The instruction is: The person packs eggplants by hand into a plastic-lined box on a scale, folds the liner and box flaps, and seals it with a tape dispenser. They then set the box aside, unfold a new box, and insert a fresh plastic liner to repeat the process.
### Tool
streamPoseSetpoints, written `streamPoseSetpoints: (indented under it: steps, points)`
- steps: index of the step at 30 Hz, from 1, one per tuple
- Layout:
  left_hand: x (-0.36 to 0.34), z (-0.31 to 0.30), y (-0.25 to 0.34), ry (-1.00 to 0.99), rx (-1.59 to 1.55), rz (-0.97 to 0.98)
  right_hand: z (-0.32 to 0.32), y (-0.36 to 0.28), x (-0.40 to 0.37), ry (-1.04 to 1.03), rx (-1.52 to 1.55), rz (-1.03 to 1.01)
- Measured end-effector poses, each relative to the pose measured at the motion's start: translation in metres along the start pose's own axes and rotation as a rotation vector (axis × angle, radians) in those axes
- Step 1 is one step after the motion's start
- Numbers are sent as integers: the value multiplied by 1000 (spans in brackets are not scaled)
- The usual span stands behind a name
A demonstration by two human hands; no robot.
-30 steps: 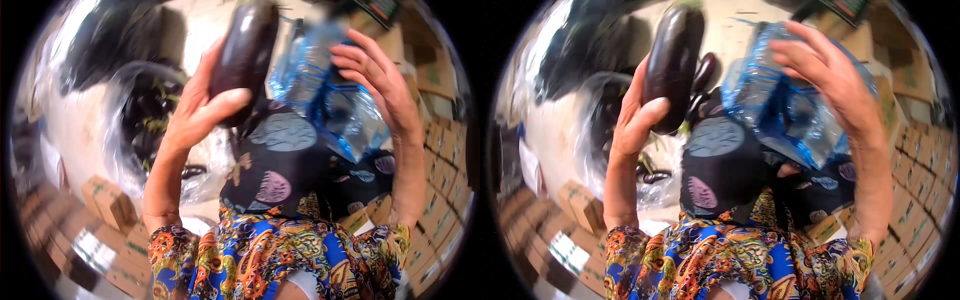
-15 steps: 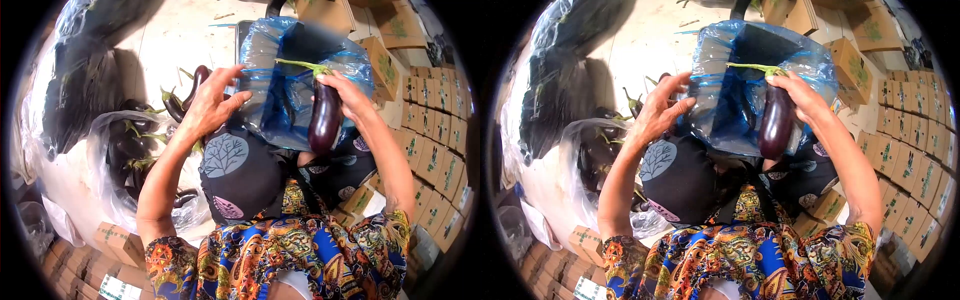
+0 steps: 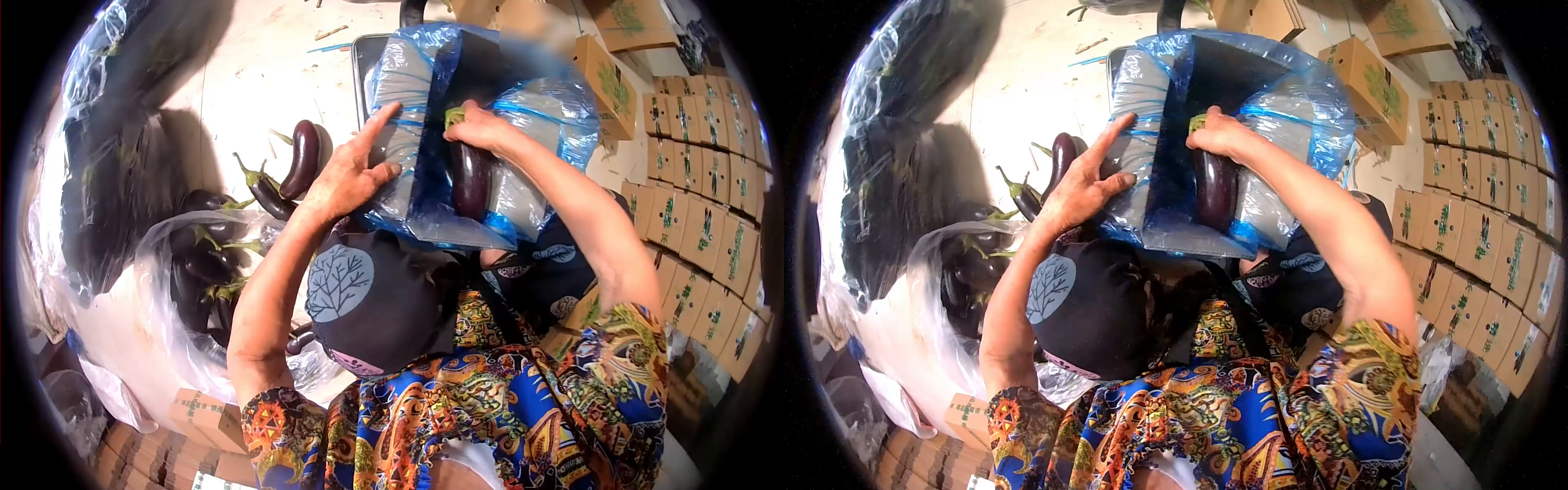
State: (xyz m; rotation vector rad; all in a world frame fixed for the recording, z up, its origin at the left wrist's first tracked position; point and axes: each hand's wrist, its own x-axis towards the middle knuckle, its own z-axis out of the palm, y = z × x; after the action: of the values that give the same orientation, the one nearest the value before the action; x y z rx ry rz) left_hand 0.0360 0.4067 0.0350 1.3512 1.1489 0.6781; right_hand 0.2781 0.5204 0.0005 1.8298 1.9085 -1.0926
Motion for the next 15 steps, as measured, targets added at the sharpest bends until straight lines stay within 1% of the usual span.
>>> streamPoseSetpoints:
  steps: [1,3,4,5,6,7,8,9,10,13,15]
  points:
    - [-1,-2,-1,-3,-12,6,4,7,9,-98,262,26]
    - [-2,3,-12,11,-39,72,31,59,33,-245,1030,-108]
    - [-2,5,-16,21,-55,104,51,70,47,-131,1054,-163]
    - [-1,6,-15,48,-61,87,59,61,46,-18,1076,-215]
    - [-3,9,-12,74,-64,71,60,55,46,73,942,-97]
    - [-1,10,-11,94,-74,57,56,55,42,-3,1015,-12]
    - [3,13,-17,156,-110,101,46,48,30,-78,1083,69]
    - [6,17,-21,173,-111,112,40,46,23,-153,1147,151]
    - [8,20,-25,186,-113,121,47,64,34,-235,1215,65]
    - [8,25,-25,207,-164,119,43,67,45,-254,1164,140]
    - [6,23,-29,182,-210,108,27,47,22,-214,1119,106]
